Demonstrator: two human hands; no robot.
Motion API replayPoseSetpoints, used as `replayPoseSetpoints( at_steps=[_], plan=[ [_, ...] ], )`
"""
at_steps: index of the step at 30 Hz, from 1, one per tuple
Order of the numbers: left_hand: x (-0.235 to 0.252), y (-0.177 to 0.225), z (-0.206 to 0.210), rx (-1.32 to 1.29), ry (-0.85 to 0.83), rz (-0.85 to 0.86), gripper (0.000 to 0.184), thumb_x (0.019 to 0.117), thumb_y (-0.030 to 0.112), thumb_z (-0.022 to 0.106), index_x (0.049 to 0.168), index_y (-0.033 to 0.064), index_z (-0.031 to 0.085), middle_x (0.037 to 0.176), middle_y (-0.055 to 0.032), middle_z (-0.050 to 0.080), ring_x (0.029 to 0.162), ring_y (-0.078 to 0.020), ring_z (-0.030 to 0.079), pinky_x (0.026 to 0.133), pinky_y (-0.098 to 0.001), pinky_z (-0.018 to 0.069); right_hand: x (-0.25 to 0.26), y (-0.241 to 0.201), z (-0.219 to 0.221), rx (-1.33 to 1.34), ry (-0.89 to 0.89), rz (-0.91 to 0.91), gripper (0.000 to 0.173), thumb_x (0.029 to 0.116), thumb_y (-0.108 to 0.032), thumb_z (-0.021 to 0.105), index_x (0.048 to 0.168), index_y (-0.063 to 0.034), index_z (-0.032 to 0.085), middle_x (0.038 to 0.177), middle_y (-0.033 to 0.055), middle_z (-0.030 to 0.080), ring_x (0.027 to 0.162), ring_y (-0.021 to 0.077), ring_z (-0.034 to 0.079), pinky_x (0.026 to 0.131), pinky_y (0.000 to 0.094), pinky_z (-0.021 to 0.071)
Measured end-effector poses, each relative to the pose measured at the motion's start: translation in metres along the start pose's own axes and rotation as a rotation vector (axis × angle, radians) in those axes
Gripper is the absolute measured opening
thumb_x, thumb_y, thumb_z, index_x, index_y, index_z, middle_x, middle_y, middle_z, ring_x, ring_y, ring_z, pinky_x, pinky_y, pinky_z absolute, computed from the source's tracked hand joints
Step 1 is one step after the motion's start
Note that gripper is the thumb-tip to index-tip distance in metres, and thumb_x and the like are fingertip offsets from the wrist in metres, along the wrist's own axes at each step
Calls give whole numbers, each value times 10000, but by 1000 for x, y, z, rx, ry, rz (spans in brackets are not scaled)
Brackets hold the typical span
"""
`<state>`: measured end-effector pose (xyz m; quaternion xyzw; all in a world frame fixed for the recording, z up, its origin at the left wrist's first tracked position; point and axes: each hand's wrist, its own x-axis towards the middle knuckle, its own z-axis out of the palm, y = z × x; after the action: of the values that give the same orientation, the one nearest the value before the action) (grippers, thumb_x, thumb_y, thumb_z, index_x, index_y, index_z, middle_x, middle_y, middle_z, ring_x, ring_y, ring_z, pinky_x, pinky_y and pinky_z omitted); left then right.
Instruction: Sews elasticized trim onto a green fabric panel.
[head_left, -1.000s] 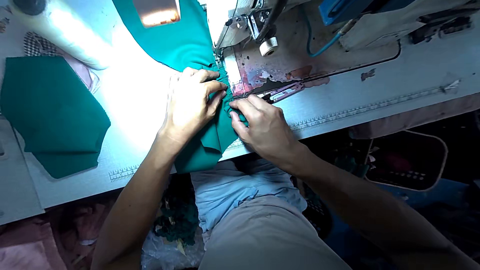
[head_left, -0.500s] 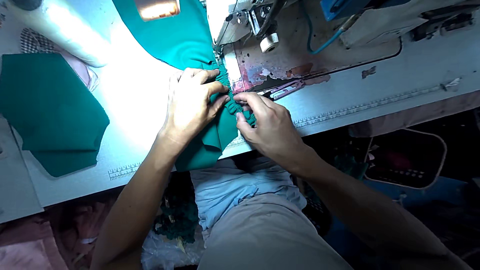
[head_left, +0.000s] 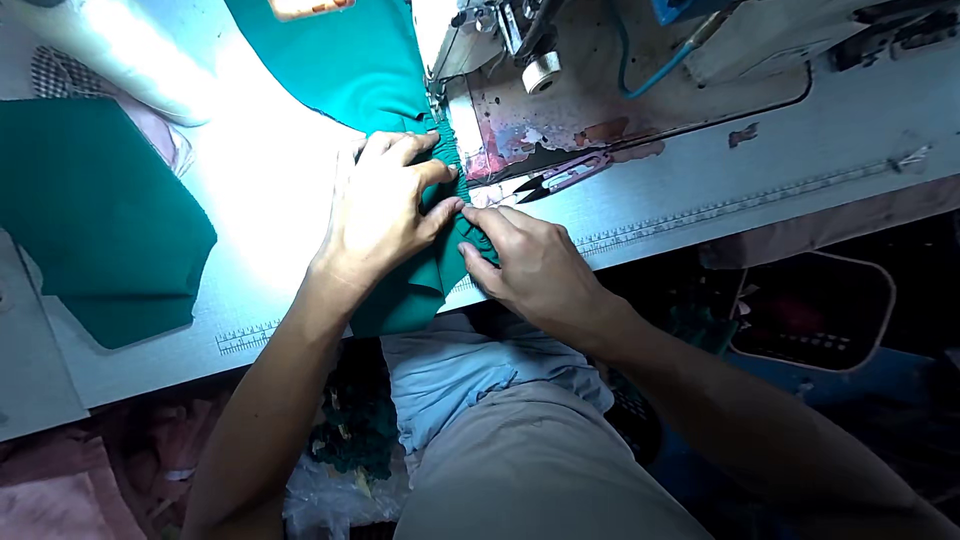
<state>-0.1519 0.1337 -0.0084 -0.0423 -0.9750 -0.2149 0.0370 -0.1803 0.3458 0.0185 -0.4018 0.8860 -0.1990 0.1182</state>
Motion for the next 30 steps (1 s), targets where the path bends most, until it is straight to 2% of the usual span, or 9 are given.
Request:
replayPoseSetpoints(
  at_steps=[3, 5, 10, 14, 17, 19, 22, 25, 30],
  plan=[
    [0, -1, 0, -4, -5, 6, 380, 987, 533, 558, 1192, 269, 739, 1473, -54, 586, 1390, -275, 504, 1116, -594, 321, -3, 0, -7, 82, 10, 56, 404, 966, -128, 657, 1365, -65, 634, 1166, 141, 579, 875, 218, 638, 675, 346, 558],
    [0, -1, 1, -4, -5, 9, 375, 984, 526, 565, 1189, 265, 739, 1467, -61, 592, 1387, -280, 507, 1109, -593, 325, -6, 3, -11, 119, 55, 60, 384, 996, -90, 594, 1380, -71, 600, 1204, 147, 627, 921, 219, 670, 729, 357, 574],
    [0, -1, 1, 11, -17, 5, 388, 986, 543, 553, 1202, 274, 732, 1487, -48, 575, 1402, -276, 492, 1115, -613, 318, -8, 17, -15, 58, 47, 68, 300, 1068, -85, 446, 1289, -75, 649, 1020, 138, 695, 788, 252, 686, 632, 404, 552],
    [0, 0, 1, 14, -19, -1, 378, 986, 542, 554, 1192, 279, 730, 1488, -42, 573, 1403, -264, 490, 1122, -592, 311, -10, 20, -12, -15, 26, 23, 288, 1032, -270, 587, 1230, -89, 691, 937, 111, 665, 725, 245, 660, 556, 406, 514],
    [0, -1, 1, 11, -14, 9, 377, 984, 535, 556, 1188, 272, 733, 1478, -52, 581, 1394, -269, 498, 1110, -590, 321, -11, 18, -11, -65, 49, -36, 254, 1017, -232, 627, 1175, -64, 731, 944, 124, 581, 680, 236, 599, 519, 366, 479],
    [1, 0, -1, 21, -16, 8, 375, 983, 533, 555, 1186, 274, 735, 1475, -50, 583, 1389, -268, 503, 1105, -589, 331, -12, 16, -11, -60, 81, -67, 246, 1024, -183, 608, 1194, -52, 729, 1068, 146, 577, 723, 213, 600, 552, 325, 505],
    [1, 0, -1, 32, -20, 10, 379, 985, 533, 550, 1187, 271, 735, 1475, -49, 585, 1381, -272, 508, 1092, -576, 338, -12, 13, -11, 21, 126, -80, 316, 1032, -112, 573, 1318, -29, 680, 1019, 136, 627, 745, 200, 624, 597, 303, 526],
    [2, 0, -1, 21, -16, 10, 376, 978, 527, 565, 1184, 266, 739, 1464, -55, 594, 1369, -277, 520, 1082, -572, 349, -12, 10, -9, 96, 108, -58, 271, 1021, -110, 567, 1226, -29, 725, 918, 92, 638, 727, 159, 614, 610, 272, 520],
    [2, 1, -3, 11, -29, -3, 399, 977, 549, 543, 1186, 271, 738, 1471, -45, 588, 1374, -259, 513, 1080, -557, 348, -12, 4, 0, 66, 81, -47, 261, 1026, -122, 570, 1208, -18, 725, 915, 99, 640, 723, 182, 632, 605, 298, 539]
  ],
)
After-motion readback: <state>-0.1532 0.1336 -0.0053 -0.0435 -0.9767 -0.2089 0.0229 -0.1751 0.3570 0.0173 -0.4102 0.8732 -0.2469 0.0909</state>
